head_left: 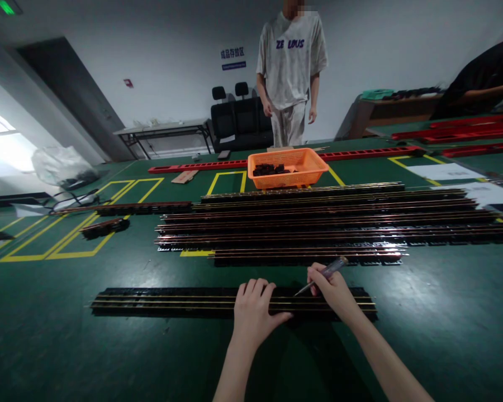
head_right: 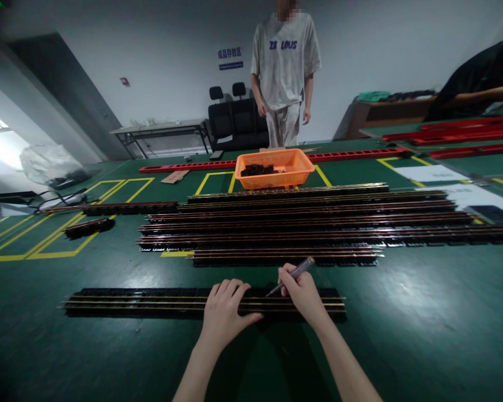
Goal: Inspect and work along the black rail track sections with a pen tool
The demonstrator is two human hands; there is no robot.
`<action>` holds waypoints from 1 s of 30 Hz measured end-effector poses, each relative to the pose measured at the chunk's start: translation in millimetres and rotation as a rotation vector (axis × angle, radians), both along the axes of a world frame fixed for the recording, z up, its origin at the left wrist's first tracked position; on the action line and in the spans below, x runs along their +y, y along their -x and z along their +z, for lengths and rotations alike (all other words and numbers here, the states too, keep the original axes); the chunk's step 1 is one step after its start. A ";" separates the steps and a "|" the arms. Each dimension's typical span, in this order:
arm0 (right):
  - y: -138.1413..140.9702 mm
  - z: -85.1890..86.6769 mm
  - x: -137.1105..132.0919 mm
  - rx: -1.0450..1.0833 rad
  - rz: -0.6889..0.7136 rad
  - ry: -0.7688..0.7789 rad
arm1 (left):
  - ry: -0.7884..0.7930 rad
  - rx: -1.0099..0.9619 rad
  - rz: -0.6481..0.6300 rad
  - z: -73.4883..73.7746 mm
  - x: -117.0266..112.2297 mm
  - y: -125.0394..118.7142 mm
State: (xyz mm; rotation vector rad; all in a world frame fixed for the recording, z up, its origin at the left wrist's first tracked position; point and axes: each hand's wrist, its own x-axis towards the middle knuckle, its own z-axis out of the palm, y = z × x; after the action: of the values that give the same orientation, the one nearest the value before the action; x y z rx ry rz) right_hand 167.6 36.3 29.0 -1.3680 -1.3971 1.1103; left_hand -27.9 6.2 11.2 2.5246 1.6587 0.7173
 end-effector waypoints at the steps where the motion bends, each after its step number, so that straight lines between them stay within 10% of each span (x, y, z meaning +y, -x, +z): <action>1: -0.2 0.2 0.0 0.001 -0.015 -0.006 | -0.001 0.001 0.000 0.0 0.1 0.1; 30: -7.3 -11.5 -0.4 0.167 -0.125 -0.011 | 0.052 -0.010 0.013 3.1 -1.9 -2.2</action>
State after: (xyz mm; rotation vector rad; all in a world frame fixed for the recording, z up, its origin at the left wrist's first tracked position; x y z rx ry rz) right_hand 174.9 35.9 17.5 -1.3047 -1.1804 1.1057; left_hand -25.7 4.3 14.3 2.4738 1.6704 0.6775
